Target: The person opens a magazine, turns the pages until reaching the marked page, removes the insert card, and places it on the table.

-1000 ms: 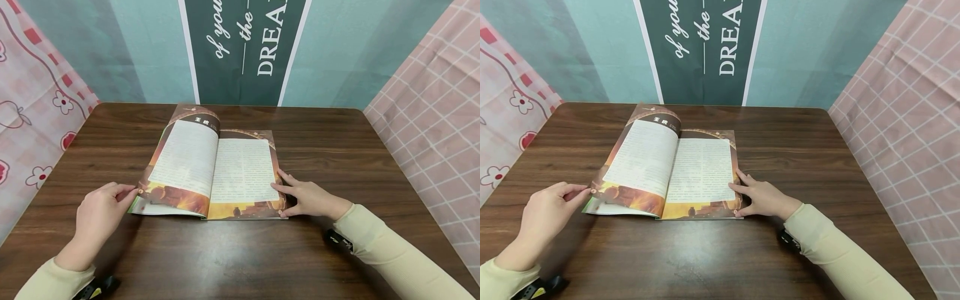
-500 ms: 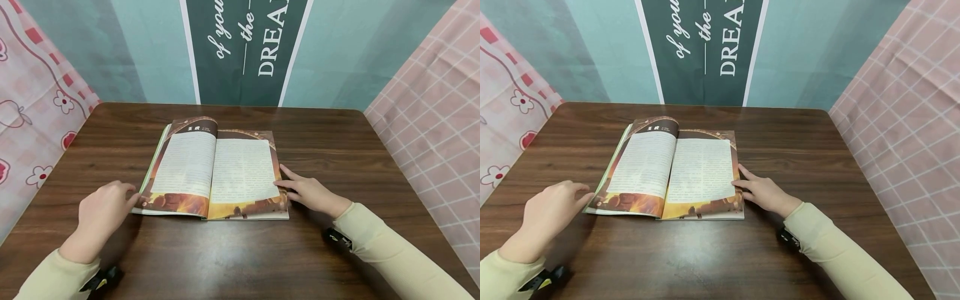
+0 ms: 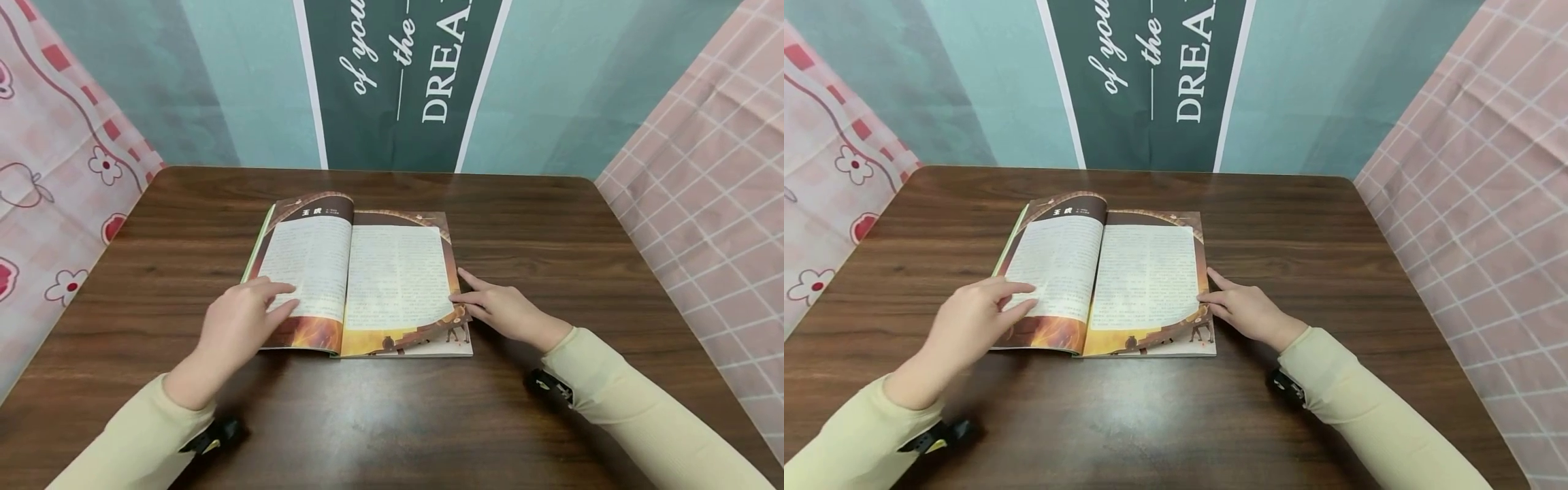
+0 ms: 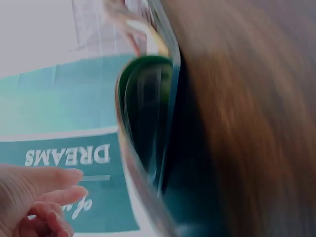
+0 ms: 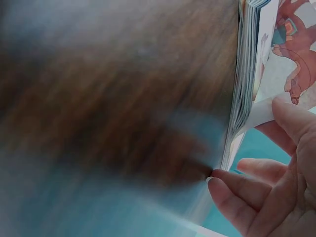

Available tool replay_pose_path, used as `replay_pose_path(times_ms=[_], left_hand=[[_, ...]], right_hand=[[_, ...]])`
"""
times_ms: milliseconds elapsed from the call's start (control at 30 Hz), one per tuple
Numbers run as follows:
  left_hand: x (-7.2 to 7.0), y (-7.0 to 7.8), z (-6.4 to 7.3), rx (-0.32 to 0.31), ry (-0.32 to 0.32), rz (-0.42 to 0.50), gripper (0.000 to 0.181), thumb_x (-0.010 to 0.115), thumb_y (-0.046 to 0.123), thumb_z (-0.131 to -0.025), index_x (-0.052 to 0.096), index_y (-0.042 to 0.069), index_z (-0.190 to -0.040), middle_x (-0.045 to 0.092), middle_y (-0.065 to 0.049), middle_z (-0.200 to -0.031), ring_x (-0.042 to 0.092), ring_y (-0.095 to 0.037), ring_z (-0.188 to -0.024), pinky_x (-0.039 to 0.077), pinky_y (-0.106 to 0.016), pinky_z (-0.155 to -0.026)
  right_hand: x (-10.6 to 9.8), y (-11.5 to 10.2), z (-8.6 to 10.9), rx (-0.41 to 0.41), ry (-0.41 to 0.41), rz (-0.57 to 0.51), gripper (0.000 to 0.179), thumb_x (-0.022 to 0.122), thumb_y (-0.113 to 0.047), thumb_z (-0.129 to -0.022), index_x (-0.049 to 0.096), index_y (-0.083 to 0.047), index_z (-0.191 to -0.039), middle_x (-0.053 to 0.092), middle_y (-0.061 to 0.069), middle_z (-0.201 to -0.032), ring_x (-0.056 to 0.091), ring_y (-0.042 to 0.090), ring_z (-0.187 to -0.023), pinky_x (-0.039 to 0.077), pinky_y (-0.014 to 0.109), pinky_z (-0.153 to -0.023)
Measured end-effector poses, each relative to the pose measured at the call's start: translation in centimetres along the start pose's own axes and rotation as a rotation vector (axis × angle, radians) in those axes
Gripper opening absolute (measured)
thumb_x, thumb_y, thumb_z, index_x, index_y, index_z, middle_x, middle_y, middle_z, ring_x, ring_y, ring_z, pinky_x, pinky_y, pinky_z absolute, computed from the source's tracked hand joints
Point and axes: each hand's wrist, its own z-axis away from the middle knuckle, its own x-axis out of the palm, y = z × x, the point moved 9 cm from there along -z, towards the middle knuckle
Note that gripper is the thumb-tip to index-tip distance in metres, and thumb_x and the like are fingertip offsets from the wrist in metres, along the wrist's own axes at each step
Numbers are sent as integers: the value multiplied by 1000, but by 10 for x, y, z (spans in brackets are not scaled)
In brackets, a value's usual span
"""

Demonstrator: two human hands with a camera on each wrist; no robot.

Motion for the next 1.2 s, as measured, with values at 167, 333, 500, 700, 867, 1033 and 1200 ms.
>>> replay_pose_path(times_ms=[167, 333, 500, 700, 867, 1033, 1200], left_hand=[[18, 34, -11, 102, 26, 119, 20, 75, 18, -79, 74, 10, -97, 56, 3, -67, 44, -11, -54, 37, -30, -49], [42, 86, -30, 208, -27, 232, 25, 72, 23, -82, 72, 11, -104, 58, 3, -71, 46, -10, -57, 38, -27, -51], [66, 125, -43, 264, -110, 284, 27, 69, 28, -85, 71, 14, -108, 62, 3, -76, 51, -11, -61, 40, -25, -54], [87, 148, -51, 252, -205, 347, 26, 67, 28, -86, 71, 17, -109, 66, 5, -82, 50, -7, -63, 39, -21, -55], [97, 158, -55, 235, -243, 357, 25, 66, 30, -87, 72, 19, -109, 63, 6, -77, 46, -7, -59, 37, -21, -51], [107, 166, -57, 228, -271, 319, 25, 63, 33, -89, 72, 21, -109, 68, 4, -91, 54, -7, -66, 39, -20, -51], [109, 168, -60, 219, -248, 282, 20, 62, 31, -90, 74, 22, -103, 67, 8, -91, 55, -5, -67, 40, -19, -51]], right_hand=[[-2, -2, -2, 4, 10, 15, 27, 57, -10, -92, 66, -11, -118, 36, 22, -142, 64, 21, -75, 32, 25, -48], [-6, 0, -5, 29, 40, 20, 23, 56, -13, -93, 68, -11, -113, 39, 22, -140, 65, 25, -92, 44, 33, -59], [-6, -1, -9, 30, 40, -3, 23, 56, -16, -94, 68, -11, -113, 40, 22, -139, 64, 26, -96, 48, 41, -67], [-6, -3, -13, 41, 40, -16, 23, 56, -18, -93, 69, -11, -112, 42, 23, -137, 62, 31, -98, 49, 45, -69], [-7, -3, -11, 56, 50, 2, 23, 58, -16, -93, 69, -10, -112, 43, 23, -136, 61, 34, -101, 48, 49, -73], [-6, -2, -7, 69, 53, 18, 25, 59, -15, -92, 68, -8, -113, 44, 24, -135, 60, 35, -101, 49, 49, -72], [-7, -2, -6, 75, 58, 20, 26, 59, -17, -92, 67, -8, -114, 44, 24, -135, 59, 37, -104, 48, 51, -73]])
